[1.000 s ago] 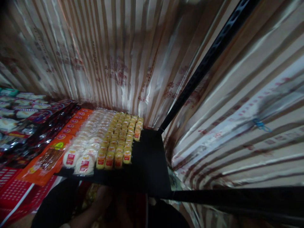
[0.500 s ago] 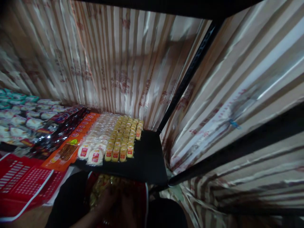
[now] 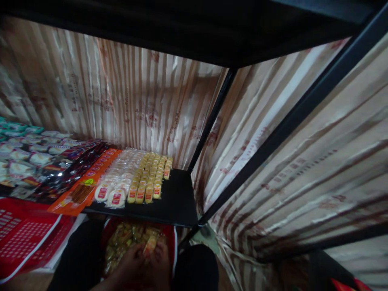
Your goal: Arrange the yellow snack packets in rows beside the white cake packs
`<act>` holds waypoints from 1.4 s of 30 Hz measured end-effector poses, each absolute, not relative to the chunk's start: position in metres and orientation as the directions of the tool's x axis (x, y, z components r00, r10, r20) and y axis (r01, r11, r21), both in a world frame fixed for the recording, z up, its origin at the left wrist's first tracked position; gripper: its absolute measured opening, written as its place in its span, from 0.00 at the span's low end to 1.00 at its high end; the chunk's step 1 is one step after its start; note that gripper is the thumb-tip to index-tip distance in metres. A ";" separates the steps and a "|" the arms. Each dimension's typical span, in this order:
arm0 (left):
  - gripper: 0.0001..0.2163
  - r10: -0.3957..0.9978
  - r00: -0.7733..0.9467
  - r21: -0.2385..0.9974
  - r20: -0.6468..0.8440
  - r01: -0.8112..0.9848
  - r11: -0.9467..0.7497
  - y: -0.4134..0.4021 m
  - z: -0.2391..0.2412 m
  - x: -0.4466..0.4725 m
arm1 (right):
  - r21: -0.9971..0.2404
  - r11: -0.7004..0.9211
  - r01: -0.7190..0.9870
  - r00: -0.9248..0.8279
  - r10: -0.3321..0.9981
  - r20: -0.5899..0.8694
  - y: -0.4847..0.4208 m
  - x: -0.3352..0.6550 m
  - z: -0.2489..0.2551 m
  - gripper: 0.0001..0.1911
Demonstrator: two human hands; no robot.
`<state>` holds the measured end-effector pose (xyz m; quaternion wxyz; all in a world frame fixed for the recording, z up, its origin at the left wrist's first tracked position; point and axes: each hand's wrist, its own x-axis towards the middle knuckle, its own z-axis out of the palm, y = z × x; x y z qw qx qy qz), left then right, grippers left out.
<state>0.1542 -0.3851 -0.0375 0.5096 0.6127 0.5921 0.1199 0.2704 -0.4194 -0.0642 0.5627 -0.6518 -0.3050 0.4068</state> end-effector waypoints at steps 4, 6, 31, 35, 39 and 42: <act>0.15 0.900 0.288 0.775 -0.328 0.626 0.082 -0.382 -0.011 0.164 | -0.981 -0.170 -0.092 0.510 0.839 -0.193 -0.419 0.277 -0.036 0.18; 0.16 0.912 0.305 0.808 -0.273 0.588 0.045 -0.379 -0.001 0.171 | -0.988 -0.138 -0.062 0.523 0.839 -0.150 -0.416 0.282 -0.023 0.18; 0.19 0.976 0.202 0.949 -0.084 0.315 0.017 -0.315 0.046 0.258 | -0.982 0.005 0.187 0.562 0.820 0.111 -0.291 0.361 -0.002 0.25; 0.20 0.964 0.199 0.968 -0.175 0.216 0.131 -0.297 0.043 0.272 | -0.982 0.007 0.187 0.553 0.826 0.111 -0.265 0.362 -0.007 0.26; 0.23 0.948 0.185 0.965 -0.260 0.083 0.248 -0.275 0.041 0.282 | -0.981 0.054 0.187 0.513 0.846 0.145 -0.241 0.363 -0.011 0.24; 0.23 0.947 0.155 0.959 -0.281 0.017 0.282 -0.260 0.041 0.287 | -0.973 0.083 0.214 0.481 0.858 0.179 -0.222 0.364 -0.011 0.23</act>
